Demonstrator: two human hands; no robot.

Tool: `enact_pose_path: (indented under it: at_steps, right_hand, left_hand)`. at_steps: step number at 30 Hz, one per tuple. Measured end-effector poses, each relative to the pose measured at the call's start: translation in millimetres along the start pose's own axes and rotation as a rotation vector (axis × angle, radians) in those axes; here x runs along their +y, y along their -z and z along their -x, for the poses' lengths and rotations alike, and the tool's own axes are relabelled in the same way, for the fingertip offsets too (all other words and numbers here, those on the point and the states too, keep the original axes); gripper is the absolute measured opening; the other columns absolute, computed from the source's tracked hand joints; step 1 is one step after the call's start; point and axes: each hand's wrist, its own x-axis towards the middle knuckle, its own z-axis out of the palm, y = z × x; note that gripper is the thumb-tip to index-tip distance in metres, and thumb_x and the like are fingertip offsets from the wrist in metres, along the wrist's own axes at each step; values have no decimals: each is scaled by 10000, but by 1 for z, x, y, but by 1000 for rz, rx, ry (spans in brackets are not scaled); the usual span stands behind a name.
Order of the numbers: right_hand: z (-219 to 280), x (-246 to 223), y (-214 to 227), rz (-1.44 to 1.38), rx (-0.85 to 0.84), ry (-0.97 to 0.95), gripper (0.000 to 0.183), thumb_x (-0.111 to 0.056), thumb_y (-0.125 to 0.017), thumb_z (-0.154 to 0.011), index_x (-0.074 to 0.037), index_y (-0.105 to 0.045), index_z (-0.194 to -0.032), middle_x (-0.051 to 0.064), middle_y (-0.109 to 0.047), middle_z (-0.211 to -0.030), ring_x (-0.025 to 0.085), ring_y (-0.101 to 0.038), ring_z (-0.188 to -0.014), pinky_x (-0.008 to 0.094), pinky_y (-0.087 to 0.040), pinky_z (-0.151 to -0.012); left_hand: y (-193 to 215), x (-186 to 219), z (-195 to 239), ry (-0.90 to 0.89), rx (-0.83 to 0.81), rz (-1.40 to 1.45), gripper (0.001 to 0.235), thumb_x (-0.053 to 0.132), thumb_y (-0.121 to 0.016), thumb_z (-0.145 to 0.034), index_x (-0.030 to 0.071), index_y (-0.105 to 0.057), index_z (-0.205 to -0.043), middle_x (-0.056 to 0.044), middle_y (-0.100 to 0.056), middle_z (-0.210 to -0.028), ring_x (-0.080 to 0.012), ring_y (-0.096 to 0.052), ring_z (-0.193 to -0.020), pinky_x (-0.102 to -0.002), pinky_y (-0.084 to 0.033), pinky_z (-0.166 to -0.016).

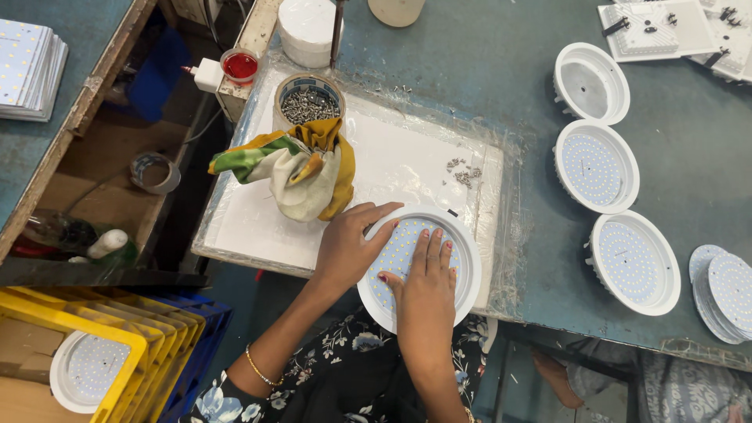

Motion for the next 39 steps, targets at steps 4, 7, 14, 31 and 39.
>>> enact_pose_path:
  at_steps: [4, 7, 14, 31, 39]
  right_hand:
    - [-2, -3, 1, 45, 12, -1, 921, -422, -736, -815, 55, -338, -1494, 273, -347, -1560, 439, -347, -1432, 554, -355, -1094]
    - [-4, -4, 3, 65, 22, -10, 922, -443, -742, -790, 64, -377, -1469, 278, -381, -1539, 434, -387, -1412, 545, -393, -1067]
    - [-5, -6, 2, 127, 78, 9, 905, -455, -745, -791, 95, -423, -1433, 304, -426, -1503, 438, -437, -1382, 504, -439, -1046]
    - [-5, 5, 13, 189, 85, 84, 877, -568, -720, -743, -2, -543, -1389, 174, -540, -1458, 384, -545, -1295, 398, -536, -905]
    - [-3, 7, 2, 215, 137, 92, 900, -561, -736, -717, 20, -549, -1379, 179, -552, -1447, 372, -562, -1292, 379, -547, -920]
  left_hand:
    - [0, 1, -1, 37, -17, -14, 330, 210, -697, -900, 138, -738, -1220, -121, -680, -822, -272, -649, -706, -376, -492, -644]
    - [0, 1, -1, 29, -15, -16, 330, 212, -700, -900, 137, -738, -1219, -122, -684, -828, -274, -654, -718, -378, -493, -651]
    - [-1, 0, 0, 8, 1, -8, 320, 209, -699, -902, 135, -743, -1211, -119, -700, -851, -276, -670, -749, -376, -502, -664]
    - [1, 2, -1, 6, -14, 2, 326, 211, -696, -907, 134, -738, -1221, -120, -690, -829, -263, -651, -697, -367, -495, -649]
    - [-1, -2, 0, -31, 12, -16, 322, 201, -702, -901, 125, -742, -1211, -126, -705, -848, -278, -673, -744, -368, -509, -674]
